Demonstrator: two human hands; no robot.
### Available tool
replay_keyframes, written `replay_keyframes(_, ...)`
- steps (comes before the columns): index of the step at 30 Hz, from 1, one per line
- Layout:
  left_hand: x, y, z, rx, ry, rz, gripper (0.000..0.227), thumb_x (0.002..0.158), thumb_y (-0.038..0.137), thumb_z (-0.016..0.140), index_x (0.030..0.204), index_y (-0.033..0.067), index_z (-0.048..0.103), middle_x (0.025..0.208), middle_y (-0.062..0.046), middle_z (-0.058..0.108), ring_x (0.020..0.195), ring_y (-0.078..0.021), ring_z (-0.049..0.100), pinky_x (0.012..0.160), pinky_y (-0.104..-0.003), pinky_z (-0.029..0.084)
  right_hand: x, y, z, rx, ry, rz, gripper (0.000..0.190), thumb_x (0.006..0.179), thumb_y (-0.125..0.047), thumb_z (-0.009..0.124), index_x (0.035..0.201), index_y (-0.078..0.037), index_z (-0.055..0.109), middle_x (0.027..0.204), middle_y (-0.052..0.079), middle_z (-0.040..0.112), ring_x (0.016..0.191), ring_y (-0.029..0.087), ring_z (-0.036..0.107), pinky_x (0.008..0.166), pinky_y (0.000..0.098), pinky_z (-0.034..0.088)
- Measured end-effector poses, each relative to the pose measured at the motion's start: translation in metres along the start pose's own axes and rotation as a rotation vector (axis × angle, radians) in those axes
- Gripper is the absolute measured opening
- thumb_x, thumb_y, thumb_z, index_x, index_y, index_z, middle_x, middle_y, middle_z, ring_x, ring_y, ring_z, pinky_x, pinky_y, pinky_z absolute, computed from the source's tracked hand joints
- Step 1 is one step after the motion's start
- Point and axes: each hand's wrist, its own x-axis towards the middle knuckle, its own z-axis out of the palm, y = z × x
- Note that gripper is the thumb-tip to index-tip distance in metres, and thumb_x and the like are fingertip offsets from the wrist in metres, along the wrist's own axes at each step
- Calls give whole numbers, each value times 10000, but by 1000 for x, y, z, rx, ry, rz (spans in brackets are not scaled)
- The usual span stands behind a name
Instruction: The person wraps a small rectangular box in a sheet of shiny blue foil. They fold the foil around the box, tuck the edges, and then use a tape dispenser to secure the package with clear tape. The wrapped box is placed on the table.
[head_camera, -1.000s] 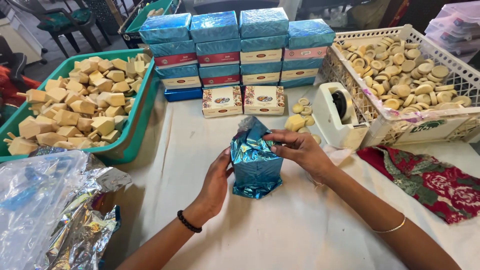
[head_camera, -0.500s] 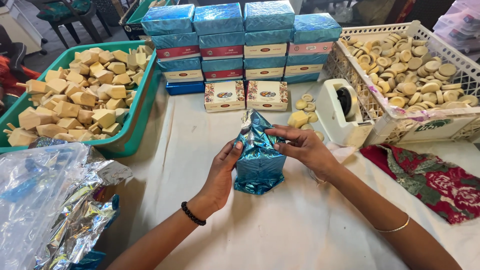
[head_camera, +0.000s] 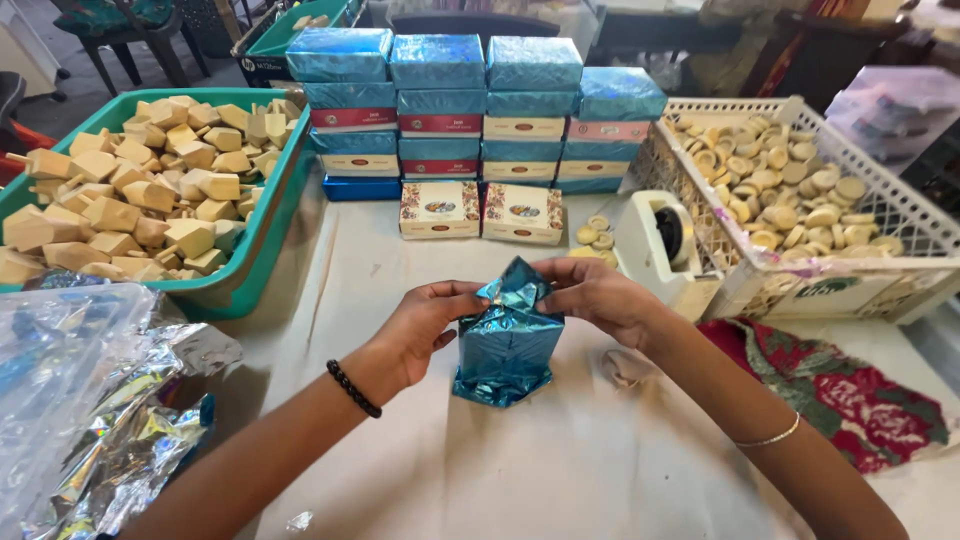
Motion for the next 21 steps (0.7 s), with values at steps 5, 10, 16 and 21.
replay_keyframes(5,23,0,-11,193,-35,31,234,807,123,763,1037,107,795,966,4,783,969,-87,658,934,-319,420,11,-10,-6,-115,2,98,390,781,58,747,1166,-3,734,1027,46,761,942,143,695,875,305,542)
replay_keyframes(10,-22,36,12,472,68,357,173,742,154,770,897,123,838,812,1,814,769,-125,726,716,-322,574,-16,-24,27,-851,250,-214,287,764,-40,819,1045,-91,840,857,99,717,789,154,665,720,311,518)
replay_keyframes(16,-41,50,22,954,280,344,210,764,252,772,952,240,865,842,9,795,762,-134,719,703,-306,563,-35,-15,42,-1100,397,-629,299,807,-60,748,1084,-151,817,787,88,721,656,159,680,631,302,531)
replay_keyframes(21,-23,36,16,439,70,202,262,855,143,666,1071,98,807,841,-4,800,638,-132,717,634,-285,562,-40,-24,40,-923,386,-467,272,872,-101,700,1124,-135,797,803,48,752,581,88,636,535,268,527)
